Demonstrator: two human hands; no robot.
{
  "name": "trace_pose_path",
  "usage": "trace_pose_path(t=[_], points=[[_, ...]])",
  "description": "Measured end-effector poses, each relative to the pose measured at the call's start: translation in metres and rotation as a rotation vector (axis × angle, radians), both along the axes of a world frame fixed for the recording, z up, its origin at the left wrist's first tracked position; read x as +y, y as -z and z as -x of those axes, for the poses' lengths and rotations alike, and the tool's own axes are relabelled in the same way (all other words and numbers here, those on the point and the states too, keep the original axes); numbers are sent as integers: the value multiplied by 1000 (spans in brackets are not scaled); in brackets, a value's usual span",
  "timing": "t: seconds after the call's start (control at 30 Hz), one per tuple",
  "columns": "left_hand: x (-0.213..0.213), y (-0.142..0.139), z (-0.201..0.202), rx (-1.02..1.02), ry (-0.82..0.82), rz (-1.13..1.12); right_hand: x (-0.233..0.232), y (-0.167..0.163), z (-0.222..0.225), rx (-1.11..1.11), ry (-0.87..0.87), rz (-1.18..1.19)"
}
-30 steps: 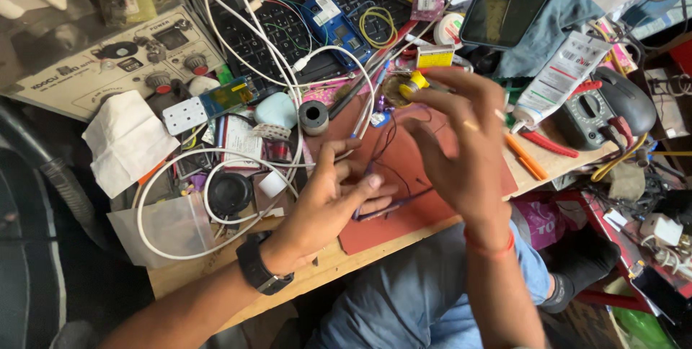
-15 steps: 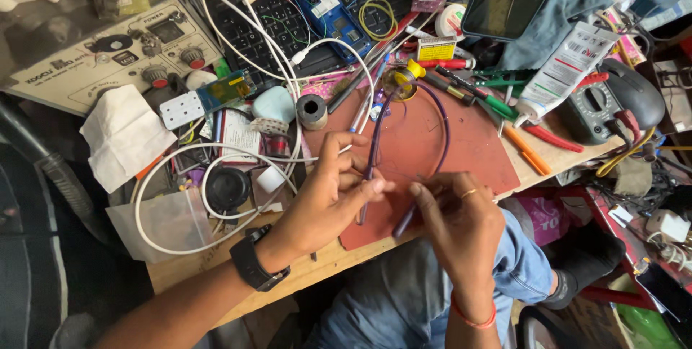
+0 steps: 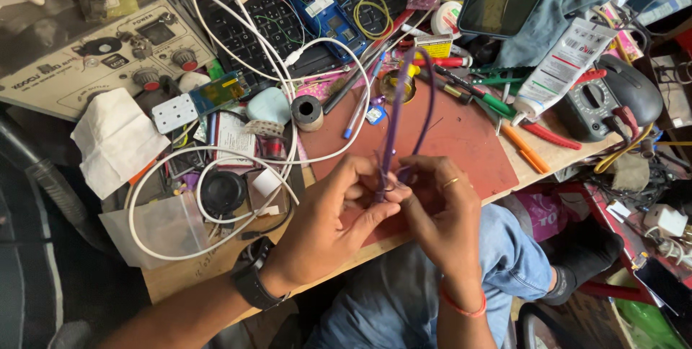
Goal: The person strips the outer sheath of a purple cable using a utility knife, then uses a soldering iron to heat and remove a small green circuit module from the cable. The person handles the cable and module throughout, using tools to modify the cable assembly.
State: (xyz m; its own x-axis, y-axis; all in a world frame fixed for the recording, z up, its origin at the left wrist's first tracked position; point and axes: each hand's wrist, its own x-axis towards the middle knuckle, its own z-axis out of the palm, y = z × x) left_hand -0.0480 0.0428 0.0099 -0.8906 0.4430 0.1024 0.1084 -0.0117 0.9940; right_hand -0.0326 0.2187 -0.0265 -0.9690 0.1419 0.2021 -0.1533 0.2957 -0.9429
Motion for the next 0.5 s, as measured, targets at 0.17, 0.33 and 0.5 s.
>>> trace_pose_path(t=[0.17,0.33,0.5], points=[[3,13,7,-37,-106,-22,-3,11,9,-38,-38,327],[8,25,9,-120,-148,-63,9,26,7,-87,-105,469],[8,32,13,-189,-155,-101,16,37,2,-115,-188,521]])
